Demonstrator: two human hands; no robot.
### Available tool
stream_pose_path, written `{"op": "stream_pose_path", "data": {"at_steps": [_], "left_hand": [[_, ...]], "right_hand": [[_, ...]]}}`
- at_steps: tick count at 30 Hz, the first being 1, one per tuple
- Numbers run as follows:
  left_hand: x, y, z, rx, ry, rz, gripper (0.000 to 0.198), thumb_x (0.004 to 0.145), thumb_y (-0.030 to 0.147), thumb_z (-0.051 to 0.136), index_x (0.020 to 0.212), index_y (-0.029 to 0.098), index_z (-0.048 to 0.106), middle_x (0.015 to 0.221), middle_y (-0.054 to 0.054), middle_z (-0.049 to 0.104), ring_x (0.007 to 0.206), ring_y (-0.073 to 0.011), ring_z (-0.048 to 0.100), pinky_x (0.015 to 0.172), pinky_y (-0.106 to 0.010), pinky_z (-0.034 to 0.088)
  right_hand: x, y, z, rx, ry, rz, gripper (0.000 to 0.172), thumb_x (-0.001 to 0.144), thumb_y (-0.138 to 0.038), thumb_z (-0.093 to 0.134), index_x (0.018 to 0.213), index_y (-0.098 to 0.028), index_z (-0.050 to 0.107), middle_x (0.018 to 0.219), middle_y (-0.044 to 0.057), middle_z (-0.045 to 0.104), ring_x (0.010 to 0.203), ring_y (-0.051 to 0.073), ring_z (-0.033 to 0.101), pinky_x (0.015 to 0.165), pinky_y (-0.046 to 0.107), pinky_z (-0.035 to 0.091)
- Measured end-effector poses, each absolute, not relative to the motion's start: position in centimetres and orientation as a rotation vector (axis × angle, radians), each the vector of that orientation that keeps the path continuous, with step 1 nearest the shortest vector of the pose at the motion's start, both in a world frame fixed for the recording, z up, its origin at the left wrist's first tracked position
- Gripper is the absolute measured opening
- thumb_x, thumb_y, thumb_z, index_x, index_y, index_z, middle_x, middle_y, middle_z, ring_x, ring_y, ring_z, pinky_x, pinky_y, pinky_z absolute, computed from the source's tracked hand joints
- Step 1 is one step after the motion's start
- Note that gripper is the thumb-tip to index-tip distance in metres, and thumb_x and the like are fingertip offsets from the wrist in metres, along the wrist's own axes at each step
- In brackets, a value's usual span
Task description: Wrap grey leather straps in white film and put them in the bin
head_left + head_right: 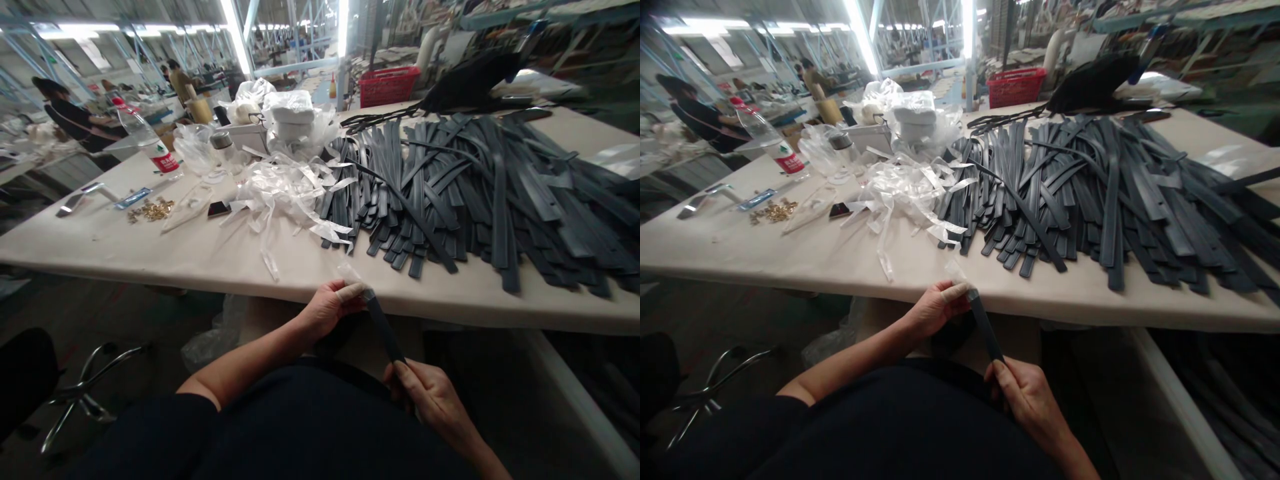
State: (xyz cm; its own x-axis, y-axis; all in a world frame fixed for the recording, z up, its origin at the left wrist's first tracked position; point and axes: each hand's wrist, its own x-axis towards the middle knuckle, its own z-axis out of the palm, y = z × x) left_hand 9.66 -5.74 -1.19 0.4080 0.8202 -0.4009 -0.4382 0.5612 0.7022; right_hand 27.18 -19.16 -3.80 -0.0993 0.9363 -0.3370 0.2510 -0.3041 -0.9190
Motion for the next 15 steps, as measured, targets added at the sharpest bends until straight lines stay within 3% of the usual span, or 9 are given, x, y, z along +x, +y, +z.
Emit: {"op": "stream_pose_path", "data": {"at_steps": [5, 10, 15], "left_hand": [[9.3, -5.8, -1.7, 0.536, 0.826, 0.822, 0.044, 0.050, 0.041, 0.093, 0.073, 0.011, 0.070, 0.070, -0.002, 0.069, 0.063, -0.0107, 0.061, 0.068, -0.025, 0.050], [8.8, -7.4, -2.4, 0.611, 0.804, 0.744, 0.045, 0.056, 0.043, 0.090, 0.083, 0.011, 0.074, 0.080, -0.006, 0.072, 0.070, -0.0133, 0.064, 0.072, -0.026, 0.049], [8.6, -9.3, -2.4, 0.666, 0.769, 0.597, 0.040, 0.062, 0.041, 0.087, 0.084, 0.010, 0.075, 0.072, -0.005, 0.070, 0.062, -0.0137, 0.061, 0.068, -0.027, 0.047]], "right_hand": [[27.5, -18.1, -4.5, -1.506, -1.460, 1.498, 0.066, 0.090, -0.075, 0.037, 0.075, -0.016, 0.064, 0.059, 0.002, 0.056, 0.049, 0.013, 0.049, 0.047, 0.023, 0.037], [27.0, -17.1, -4.4, -1.433, -1.475, 1.555, 0.063, 0.090, -0.072, 0.040, 0.073, -0.016, 0.063, 0.057, 0.000, 0.053, 0.049, 0.012, 0.045, 0.046, 0.023, 0.034], [26.5, -15.6, -4.1, -1.373, -1.546, 1.479, 0.058, 0.096, -0.064, 0.038, 0.078, -0.015, 0.064, 0.064, 0.003, 0.060, 0.055, 0.016, 0.054, 0.054, 0.026, 0.043]]}}
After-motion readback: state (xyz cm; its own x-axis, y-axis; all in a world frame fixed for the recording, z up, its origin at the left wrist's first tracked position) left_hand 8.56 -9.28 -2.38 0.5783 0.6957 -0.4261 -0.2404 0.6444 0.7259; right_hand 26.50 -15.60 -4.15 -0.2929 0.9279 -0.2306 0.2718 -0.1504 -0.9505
